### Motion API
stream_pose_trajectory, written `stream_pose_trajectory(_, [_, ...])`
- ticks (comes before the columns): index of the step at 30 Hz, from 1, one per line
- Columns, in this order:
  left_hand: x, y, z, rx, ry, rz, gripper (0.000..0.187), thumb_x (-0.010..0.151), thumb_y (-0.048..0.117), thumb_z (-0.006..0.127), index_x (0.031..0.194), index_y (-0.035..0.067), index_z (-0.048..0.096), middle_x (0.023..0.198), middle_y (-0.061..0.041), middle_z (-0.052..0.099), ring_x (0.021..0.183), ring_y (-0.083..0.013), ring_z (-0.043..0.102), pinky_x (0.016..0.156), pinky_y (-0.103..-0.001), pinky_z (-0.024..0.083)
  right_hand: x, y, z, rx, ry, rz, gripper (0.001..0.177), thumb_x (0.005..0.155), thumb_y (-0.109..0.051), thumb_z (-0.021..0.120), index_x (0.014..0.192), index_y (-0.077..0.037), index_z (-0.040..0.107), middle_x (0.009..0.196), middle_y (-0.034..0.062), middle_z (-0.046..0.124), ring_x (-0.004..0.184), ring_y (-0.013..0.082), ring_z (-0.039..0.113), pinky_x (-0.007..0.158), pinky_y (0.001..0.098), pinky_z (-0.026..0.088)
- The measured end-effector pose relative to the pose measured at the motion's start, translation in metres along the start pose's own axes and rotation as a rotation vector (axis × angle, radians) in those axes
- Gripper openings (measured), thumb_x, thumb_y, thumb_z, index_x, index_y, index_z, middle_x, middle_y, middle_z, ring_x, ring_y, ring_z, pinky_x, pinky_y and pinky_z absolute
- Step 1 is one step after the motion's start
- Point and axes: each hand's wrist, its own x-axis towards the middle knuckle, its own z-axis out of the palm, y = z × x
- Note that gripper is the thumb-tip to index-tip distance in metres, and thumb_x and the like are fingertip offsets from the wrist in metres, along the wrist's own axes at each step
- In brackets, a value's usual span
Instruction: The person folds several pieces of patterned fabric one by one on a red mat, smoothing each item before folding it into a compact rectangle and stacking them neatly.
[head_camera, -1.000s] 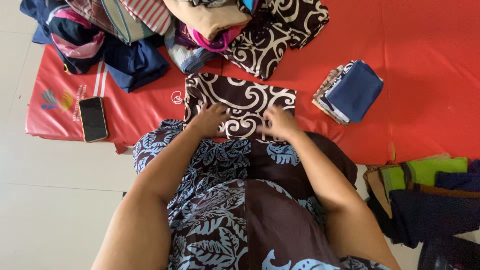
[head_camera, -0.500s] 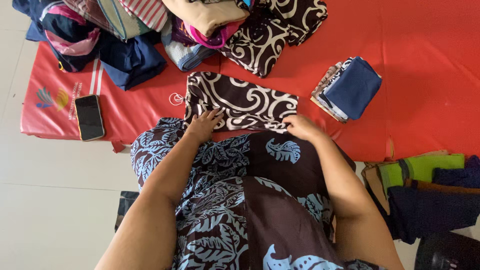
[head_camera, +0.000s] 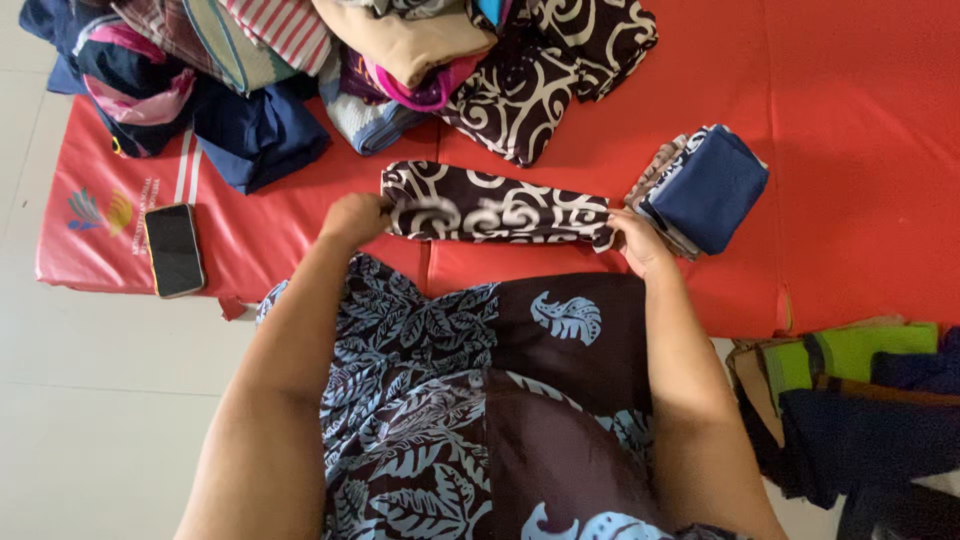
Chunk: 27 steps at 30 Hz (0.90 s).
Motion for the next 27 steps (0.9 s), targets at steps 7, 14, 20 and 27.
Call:
stream_pose_trajectory(7, [0.068, -0.002, 0.016, -0.357, 0.379, -0.221, 0.032, 0.092, 0.028, 0.067, 0.120, 0.011, 0.068, 0.106, -0.022, 0.072, 0.100, -0.0433, 0.068, 0.088, -0.052, 0.053, 0.057, 0.031, 0.031, -0.385, 0.477, -0.147, 0.037, 0.100, -0.035, 0.062, 0.112, -0.001, 0.071, 0.111, 0.0115, 0.074, 0.101, 0.0243, 0.066, 0.091, 0.0384, 0.050])
stream_pose_trajectory(14, [0.039, 0.038, 0.029, -0.122, 0.831, -0.011, 0.053, 0.089, 0.021, 0.071, 0.137, 0.004, 0.057, 0.137, -0.022, 0.056, 0.124, -0.0393, 0.056, 0.103, -0.051, 0.045, 0.036, 0.023, 0.062, -0.816, 0.822, -0.425, 0.034, 0.106, -0.034, 0.056, 0.116, -0.003, 0.068, 0.114, 0.0171, 0.066, 0.103, 0.0326, 0.063, 0.093, 0.0474, 0.051])
stream_pose_trajectory(20, [0.006, 0.139, 0.052, 0.303, 0.231, 0.611, 0.073, 0.098, 0.051, 0.047, 0.158, 0.013, 0.027, 0.167, -0.012, 0.020, 0.154, -0.0307, 0.017, 0.121, -0.060, 0.017, 0.017, 0.025, 0.166, -1.289, 0.144, -0.733, 0.037, 0.104, -0.033, 0.058, 0.139, -0.019, 0.058, 0.141, 0.0076, 0.057, 0.130, 0.0283, 0.054, 0.102, 0.0472, 0.043])
stream_pose_trajectory(27, [0.044, 0.087, 0.067, 0.425, -0.049, 0.203, 0.071, 0.103, 0.059, 0.032, 0.164, 0.028, 0.015, 0.171, -0.001, 0.008, 0.156, -0.0282, 0.007, 0.124, -0.060, 0.011, 0.026, 0.028, 0.162, -1.596, 0.162, -0.212, 0.077, 0.101, -0.067, 0.039, 0.163, -0.030, 0.013, 0.172, 0.0054, 0.006, 0.157, 0.0323, 0.002, 0.123, 0.0590, 0.002])
